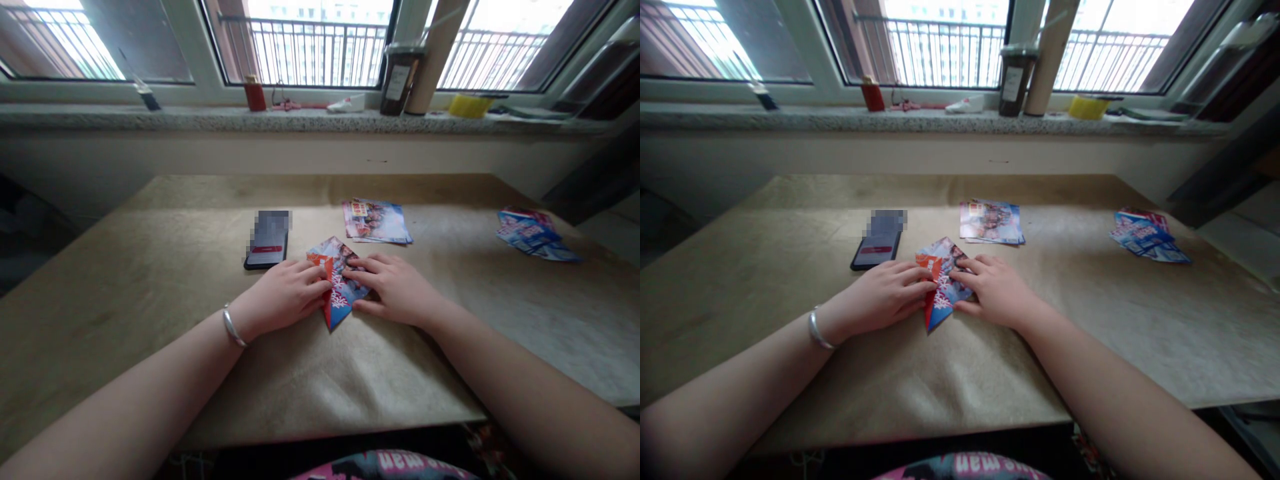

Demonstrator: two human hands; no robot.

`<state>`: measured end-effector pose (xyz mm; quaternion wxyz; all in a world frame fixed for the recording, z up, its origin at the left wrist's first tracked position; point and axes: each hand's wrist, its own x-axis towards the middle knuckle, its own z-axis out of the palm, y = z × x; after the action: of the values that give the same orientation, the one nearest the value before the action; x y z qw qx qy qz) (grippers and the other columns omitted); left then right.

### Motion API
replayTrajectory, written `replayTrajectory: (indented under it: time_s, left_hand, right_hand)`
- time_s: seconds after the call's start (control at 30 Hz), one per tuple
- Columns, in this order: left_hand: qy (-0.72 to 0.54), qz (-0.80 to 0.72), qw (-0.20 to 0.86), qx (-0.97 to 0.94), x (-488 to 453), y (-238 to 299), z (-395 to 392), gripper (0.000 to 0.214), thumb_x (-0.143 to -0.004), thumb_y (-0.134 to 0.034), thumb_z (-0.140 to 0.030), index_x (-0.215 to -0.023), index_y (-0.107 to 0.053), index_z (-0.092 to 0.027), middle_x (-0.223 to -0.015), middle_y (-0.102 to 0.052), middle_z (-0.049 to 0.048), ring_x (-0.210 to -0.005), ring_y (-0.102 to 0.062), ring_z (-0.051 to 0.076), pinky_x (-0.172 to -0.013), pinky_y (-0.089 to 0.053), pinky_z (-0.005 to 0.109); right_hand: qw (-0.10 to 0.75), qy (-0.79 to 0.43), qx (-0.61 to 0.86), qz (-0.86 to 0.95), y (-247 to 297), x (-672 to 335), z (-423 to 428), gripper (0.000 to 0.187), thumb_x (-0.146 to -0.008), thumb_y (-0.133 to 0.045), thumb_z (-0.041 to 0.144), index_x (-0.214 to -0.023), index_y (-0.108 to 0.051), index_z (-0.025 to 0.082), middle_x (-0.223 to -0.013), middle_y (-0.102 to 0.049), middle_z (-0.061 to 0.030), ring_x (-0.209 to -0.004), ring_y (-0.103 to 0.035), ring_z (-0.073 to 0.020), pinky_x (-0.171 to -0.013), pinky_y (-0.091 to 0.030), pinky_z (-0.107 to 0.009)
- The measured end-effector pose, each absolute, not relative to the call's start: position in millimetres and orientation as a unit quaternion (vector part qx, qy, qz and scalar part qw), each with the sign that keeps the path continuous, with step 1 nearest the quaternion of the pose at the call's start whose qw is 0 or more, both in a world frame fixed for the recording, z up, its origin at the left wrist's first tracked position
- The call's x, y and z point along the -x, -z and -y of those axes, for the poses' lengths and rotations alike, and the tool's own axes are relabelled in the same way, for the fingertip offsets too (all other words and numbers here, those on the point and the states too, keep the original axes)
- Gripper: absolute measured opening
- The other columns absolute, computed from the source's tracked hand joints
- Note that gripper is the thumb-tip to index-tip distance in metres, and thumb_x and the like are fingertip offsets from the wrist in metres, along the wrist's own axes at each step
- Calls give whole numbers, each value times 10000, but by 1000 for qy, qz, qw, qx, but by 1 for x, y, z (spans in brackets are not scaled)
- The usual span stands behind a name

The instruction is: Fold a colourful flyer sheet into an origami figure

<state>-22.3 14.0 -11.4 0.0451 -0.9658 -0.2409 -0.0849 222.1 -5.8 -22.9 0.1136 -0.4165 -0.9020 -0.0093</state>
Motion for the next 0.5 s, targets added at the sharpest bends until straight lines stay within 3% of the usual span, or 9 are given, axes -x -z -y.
replayTrajectory:
  time_s: [0.13, 0.33, 0.5]
  left_hand:
    - [83, 241, 38, 966, 23, 11, -14, 259, -922, -500, -328, -1124, -601, -202, -1191, -597, 77, -1083, -558, 233, -932, -453, 388]
    - [79, 261, 58, 960, 25, 11, -12, 284, -924, -499, -343, -1140, -596, -185, -1243, -587, 89, -1139, -543, 255, -942, -444, 403]
    - [63, 286, 52, 955, 24, 12, -10, 342, -924, -486, -383, -1190, -571, -185, -1273, -573, 88, -1136, -542, 253, -964, -439, 396]
  right_hand:
    - [133, -10, 393, 910, 21, -224, 5, 476, -812, -593, 479, -1222, -610, 237, -1234, -613, -97, -1112, -522, -289, -954, -425, -493]
    - [187, -73, 335, 920, 22, -227, 2, 301, -750, -625, 219, -1047, -673, 232, -1202, -628, -74, -1179, -497, -247, -1008, -409, -461]
    - [204, -94, 318, 921, 26, -231, -3, 404, -672, -556, 53, -1023, -674, 216, -1244, -605, -76, -1250, -457, -237, -1050, -391, -443]
